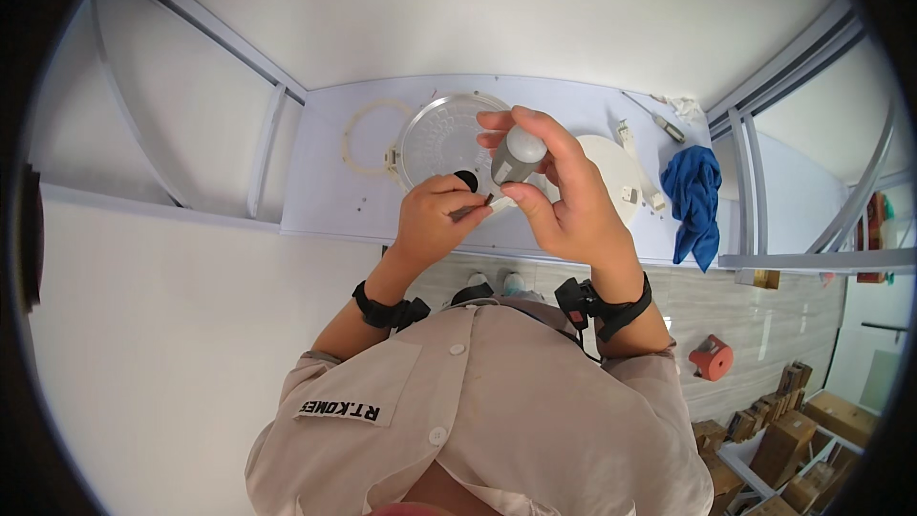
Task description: The person uses a screwdriver to tighten screws on a circular white plastic light fixture cover. They rotate the cover to access different screw locations and continue fastening them one by one.
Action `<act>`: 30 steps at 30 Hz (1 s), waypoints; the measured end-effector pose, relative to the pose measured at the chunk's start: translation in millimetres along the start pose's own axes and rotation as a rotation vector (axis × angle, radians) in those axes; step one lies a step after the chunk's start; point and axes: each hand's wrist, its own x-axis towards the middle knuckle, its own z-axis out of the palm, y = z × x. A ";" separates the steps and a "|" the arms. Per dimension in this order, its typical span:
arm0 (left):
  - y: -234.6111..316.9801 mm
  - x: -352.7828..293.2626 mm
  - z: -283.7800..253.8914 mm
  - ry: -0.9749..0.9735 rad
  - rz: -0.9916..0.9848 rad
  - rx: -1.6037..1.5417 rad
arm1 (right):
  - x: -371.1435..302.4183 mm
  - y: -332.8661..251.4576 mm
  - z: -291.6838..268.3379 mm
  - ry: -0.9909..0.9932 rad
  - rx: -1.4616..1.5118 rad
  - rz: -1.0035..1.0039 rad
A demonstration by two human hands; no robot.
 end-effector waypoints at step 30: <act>-1.9 -0.5 -0.5 -0.011 0.009 0.049 | 17.0 -13.7 7.3 0.167 -0.299 -0.236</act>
